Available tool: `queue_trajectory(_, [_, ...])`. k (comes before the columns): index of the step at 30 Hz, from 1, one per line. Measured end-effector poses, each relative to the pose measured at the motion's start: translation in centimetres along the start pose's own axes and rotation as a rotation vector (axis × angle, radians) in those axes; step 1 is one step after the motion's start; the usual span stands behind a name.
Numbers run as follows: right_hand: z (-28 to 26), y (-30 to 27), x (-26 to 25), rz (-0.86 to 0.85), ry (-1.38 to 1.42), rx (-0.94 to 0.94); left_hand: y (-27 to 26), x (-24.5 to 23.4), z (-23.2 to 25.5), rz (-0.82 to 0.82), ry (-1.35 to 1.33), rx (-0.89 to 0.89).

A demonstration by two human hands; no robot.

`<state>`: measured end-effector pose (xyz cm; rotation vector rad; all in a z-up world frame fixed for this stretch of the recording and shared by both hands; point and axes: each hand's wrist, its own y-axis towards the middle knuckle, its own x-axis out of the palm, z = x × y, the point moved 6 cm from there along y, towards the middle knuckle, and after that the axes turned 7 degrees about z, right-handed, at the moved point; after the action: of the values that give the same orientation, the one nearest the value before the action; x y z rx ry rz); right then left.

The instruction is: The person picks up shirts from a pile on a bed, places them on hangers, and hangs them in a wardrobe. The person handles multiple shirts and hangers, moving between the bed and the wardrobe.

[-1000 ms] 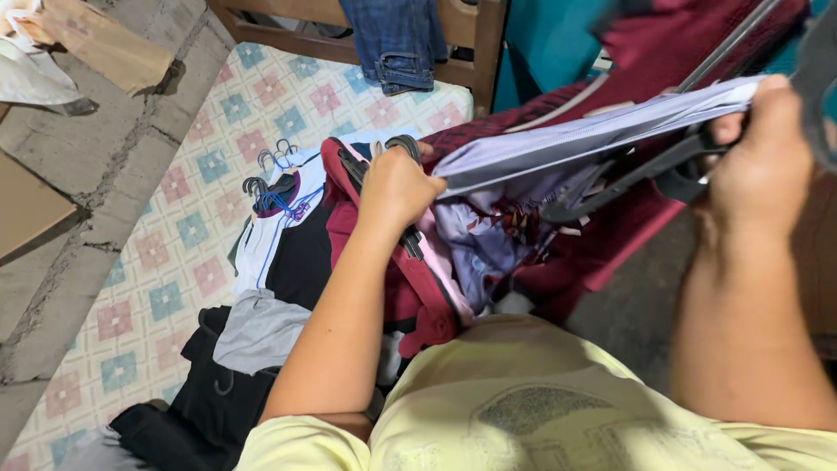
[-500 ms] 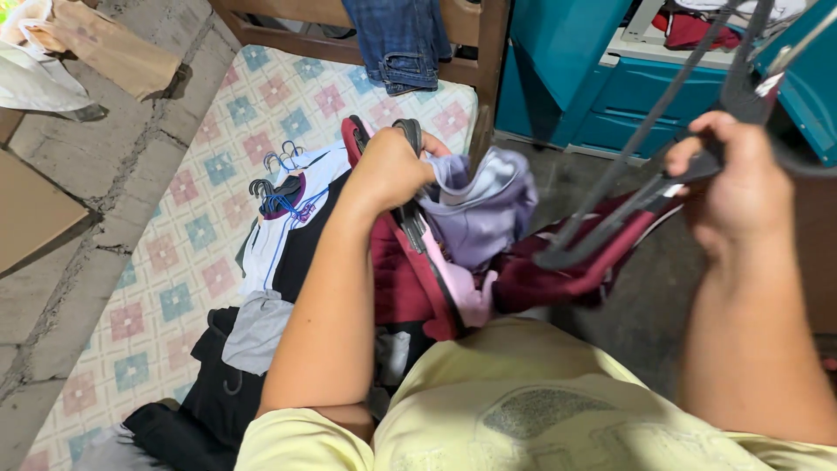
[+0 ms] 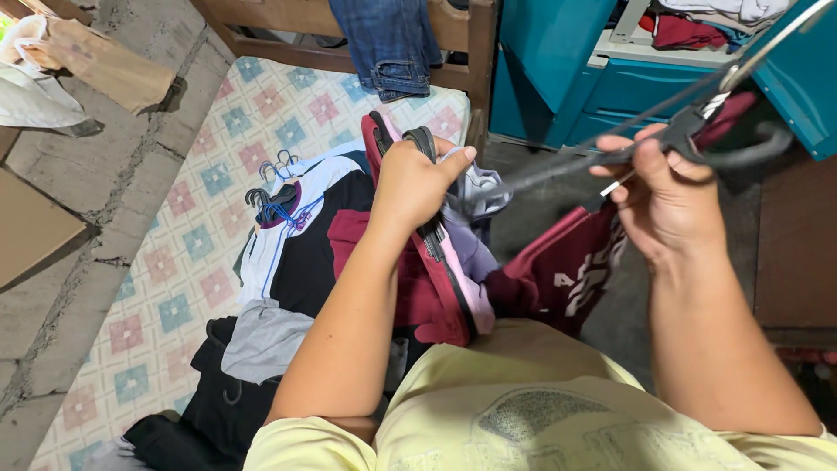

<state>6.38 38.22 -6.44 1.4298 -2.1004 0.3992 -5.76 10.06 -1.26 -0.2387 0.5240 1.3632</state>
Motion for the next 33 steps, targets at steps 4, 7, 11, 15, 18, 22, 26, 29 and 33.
queue_trajectory(4, [-1.6, -0.2, 1.0, -0.081, -0.208, -0.017, 0.4, -1.0, 0.0, 0.02, -0.013, 0.057])
queue_trajectory(7, [-2.1, -0.7, 0.8, -0.212, -0.174, 0.051, 0.9, -1.6, -1.3, 0.041, -0.017, -0.016])
queue_trajectory(11, [-2.3, -0.2, -1.0, -0.233, -0.05, -0.015, 1.3, -1.2, -1.8, -0.008, -0.016, 0.073])
queue_trajectory(15, [-2.6, 1.4, -4.9, -0.018, 0.125, -0.142, 1.0, -0.8, -2.7, -0.044, -0.096, 0.041])
queue_trajectory(18, [-2.8, 2.5, -6.6, -0.001, 0.244, -0.151, 1.1, -1.1, -2.9, -0.014, -0.18, -0.003])
queue_trajectory(22, [-1.7, 2.2, -6.0, -0.014, 0.311, -0.1, 0.5, -1.0, -2.6, -0.014, -0.234, -0.015])
queue_trajectory(26, [-1.1, 1.5, -3.4, 0.098, 0.324, -0.104, 0.1, -0.4, -0.9, -0.106, -0.148, 0.077])
queue_trajectory(29, [-1.1, 0.9, 0.3, -0.019, 0.259, -0.209, 0.4, -0.6, 0.3, -0.129, -0.168, 0.04])
queue_trajectory(33, [1.2, 0.8, 3.8, -0.133, 0.015, -0.213, 1.4, -1.4, 2.7, -0.128, -0.361, 0.055])
